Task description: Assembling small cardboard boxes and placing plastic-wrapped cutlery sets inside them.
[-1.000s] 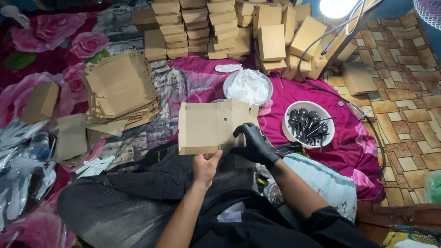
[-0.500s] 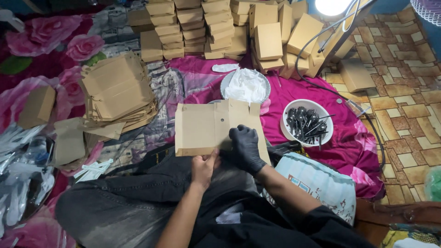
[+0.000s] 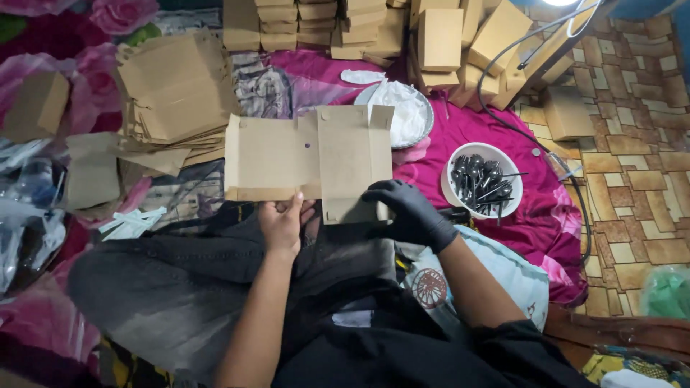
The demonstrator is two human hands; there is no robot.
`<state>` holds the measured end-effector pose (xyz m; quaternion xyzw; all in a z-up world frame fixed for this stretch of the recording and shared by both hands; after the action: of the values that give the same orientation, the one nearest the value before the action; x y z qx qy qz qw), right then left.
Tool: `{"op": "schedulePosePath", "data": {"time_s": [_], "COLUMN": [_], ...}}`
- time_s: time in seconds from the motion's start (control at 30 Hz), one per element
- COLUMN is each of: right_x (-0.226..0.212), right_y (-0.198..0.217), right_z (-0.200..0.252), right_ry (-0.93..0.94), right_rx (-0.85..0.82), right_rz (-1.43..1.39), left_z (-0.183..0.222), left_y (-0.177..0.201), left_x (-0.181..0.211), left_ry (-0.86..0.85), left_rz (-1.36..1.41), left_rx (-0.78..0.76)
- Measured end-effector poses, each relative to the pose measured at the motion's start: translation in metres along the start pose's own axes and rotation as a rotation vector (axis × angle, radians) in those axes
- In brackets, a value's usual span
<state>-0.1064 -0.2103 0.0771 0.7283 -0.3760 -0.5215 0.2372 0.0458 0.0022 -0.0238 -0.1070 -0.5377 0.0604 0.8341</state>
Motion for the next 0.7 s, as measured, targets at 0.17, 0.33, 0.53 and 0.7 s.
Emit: {"op": "schedulePosePath", "data": {"time_s": [0.17,0.33,0.53,0.7], "right_x": [-0.012,-0.014,0.004,0.031], "right_y": [-0.015,-0.017,-0.022,-0.029], "right_z": [-0.006,-0.005,0.002,0.004], "right_ry": [0.225,0.224,0.087,-0.025], "right_rx": [0.136,0.148,0.381,0.477], "right_rz": [0.289,0.307,0.139,0.15], "left_z": [-0.001,0.019,0.016,0.031], "left_y": [-0.002,-0.022,-0.016,-0.017], "left_x": [-0.017,-0.005,-0.039,-0.027], "left_ry": [0.106,0.163,0.126,0.118], "left_rz": [0.127,0.164,0.07,0.044], "left_rx": [-0.057,-0.125,-0.148,-0.149]}}
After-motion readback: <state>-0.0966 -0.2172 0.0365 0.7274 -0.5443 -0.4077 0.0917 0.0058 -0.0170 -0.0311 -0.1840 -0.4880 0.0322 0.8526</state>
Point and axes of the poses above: each hand's wrist, its own z-axis away from the middle knuckle, its own y-axis out of the back of the hand, x = y × z, the point moved 2 cm from there along -z, towards the middle knuckle, and after that the axes turned 5 degrees about x, right-handed, at the moved point
